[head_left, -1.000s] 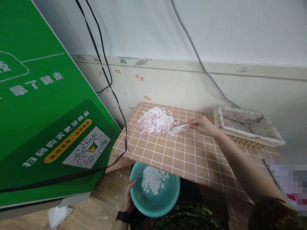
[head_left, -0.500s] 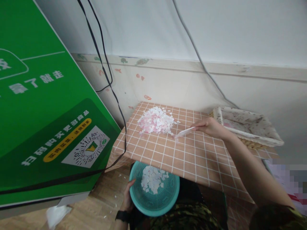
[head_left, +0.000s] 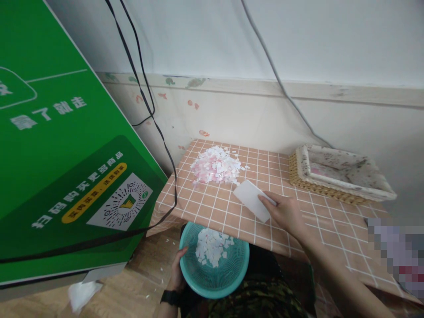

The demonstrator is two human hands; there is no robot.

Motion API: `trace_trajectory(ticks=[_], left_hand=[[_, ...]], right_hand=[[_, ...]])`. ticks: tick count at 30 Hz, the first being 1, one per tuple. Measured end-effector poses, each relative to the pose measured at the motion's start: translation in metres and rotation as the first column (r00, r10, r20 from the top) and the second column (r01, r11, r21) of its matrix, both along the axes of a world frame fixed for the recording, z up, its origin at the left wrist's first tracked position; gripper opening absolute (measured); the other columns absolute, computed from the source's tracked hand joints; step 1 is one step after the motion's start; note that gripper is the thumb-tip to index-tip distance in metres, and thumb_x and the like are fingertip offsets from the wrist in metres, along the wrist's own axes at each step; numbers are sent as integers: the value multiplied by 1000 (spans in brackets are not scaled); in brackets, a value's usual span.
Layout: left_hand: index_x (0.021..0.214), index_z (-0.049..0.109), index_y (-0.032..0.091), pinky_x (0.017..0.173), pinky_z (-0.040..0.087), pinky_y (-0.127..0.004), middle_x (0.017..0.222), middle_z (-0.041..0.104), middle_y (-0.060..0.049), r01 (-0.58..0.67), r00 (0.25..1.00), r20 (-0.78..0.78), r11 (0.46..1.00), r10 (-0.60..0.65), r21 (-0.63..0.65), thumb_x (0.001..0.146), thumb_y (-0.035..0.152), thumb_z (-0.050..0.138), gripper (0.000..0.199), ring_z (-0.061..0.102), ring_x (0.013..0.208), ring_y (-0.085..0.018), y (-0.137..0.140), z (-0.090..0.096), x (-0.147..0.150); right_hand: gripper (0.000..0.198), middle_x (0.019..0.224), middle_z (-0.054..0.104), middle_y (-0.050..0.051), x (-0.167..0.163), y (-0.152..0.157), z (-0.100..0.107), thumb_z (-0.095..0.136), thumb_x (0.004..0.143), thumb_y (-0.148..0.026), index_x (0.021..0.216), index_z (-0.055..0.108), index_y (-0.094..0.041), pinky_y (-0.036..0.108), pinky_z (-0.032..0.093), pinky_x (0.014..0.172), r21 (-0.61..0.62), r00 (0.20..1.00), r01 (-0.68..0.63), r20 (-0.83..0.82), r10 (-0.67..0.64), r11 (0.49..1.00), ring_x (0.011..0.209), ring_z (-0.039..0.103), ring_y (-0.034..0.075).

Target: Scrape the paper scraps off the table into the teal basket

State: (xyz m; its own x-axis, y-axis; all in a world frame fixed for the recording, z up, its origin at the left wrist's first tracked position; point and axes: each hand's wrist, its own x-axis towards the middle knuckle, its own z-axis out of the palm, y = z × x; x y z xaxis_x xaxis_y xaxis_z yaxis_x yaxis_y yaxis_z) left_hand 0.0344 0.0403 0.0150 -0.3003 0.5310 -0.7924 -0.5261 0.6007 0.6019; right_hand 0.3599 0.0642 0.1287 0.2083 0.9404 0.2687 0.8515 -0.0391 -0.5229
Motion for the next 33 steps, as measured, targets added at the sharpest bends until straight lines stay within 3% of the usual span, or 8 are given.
trace_trajectory(ticks=[3,7,10,15,18,22,25,33], left_hand=[[64,74,14,69,55,-39,65,73,-8,95,964,242,992,-111,79,65,26,60,18,69,81,-35,-1,-25,-11],[69,76,13,67,55,-39,74,75,-9,121,940,309,988,-147,99,64,28,63,20,69,84,-36,-2,-43,-19],[71,76,13,67,55,-40,77,76,-9,132,942,294,983,-164,125,63,29,64,21,68,86,-37,-3,-42,-18],[68,76,13,68,55,-36,73,75,-9,129,960,239,987,-149,96,64,29,63,21,69,84,-35,-2,-36,-16],[66,75,13,67,55,-34,68,74,-8,105,977,178,991,-118,80,63,27,64,18,69,80,-34,-2,-40,-17],[72,76,12,72,55,-34,76,76,-9,116,960,245,988,-139,103,65,28,65,20,69,85,-33,-4,-52,-22],[77,76,12,78,54,-36,84,76,-9,127,938,305,982,-165,141,67,31,66,23,68,90,-33,-5,-59,-25],[81,74,12,91,49,-45,86,76,-10,149,913,354,973,-203,175,65,31,68,26,67,95,-33,-5,-57,-27]], right_hand=[[32,93,73,5,28,7,-5,50,85,-44,101,72,-27,37,55,60,3,996,84,-18,-84,996,75,70,27],[34,86,74,6,57,13,-8,54,82,-46,99,73,-23,38,54,61,31,984,179,-24,-178,983,74,70,28],[37,86,74,8,58,13,-3,56,80,-47,100,73,-21,38,53,60,49,971,239,-45,-237,970,73,69,29],[33,88,74,5,32,12,5,53,83,-45,99,73,-25,35,53,59,41,992,96,-92,-92,995,71,69,26],[35,90,74,5,30,17,3,51,84,-45,101,73,-23,35,53,62,8,992,111,-61,-110,994,74,69,26],[38,84,74,8,50,27,3,53,82,-45,100,74,-19,36,51,62,23,972,237,-18,-236,971,73,69,28],[40,86,74,9,60,32,6,54,81,-46,100,74,-17,35,51,61,35,965,260,-53,-258,965,72,69,28],[42,90,74,8,39,43,0,52,82,-46,105,72,-18,31,49,65,16,965,259,-42,-258,966,77,69,26]])
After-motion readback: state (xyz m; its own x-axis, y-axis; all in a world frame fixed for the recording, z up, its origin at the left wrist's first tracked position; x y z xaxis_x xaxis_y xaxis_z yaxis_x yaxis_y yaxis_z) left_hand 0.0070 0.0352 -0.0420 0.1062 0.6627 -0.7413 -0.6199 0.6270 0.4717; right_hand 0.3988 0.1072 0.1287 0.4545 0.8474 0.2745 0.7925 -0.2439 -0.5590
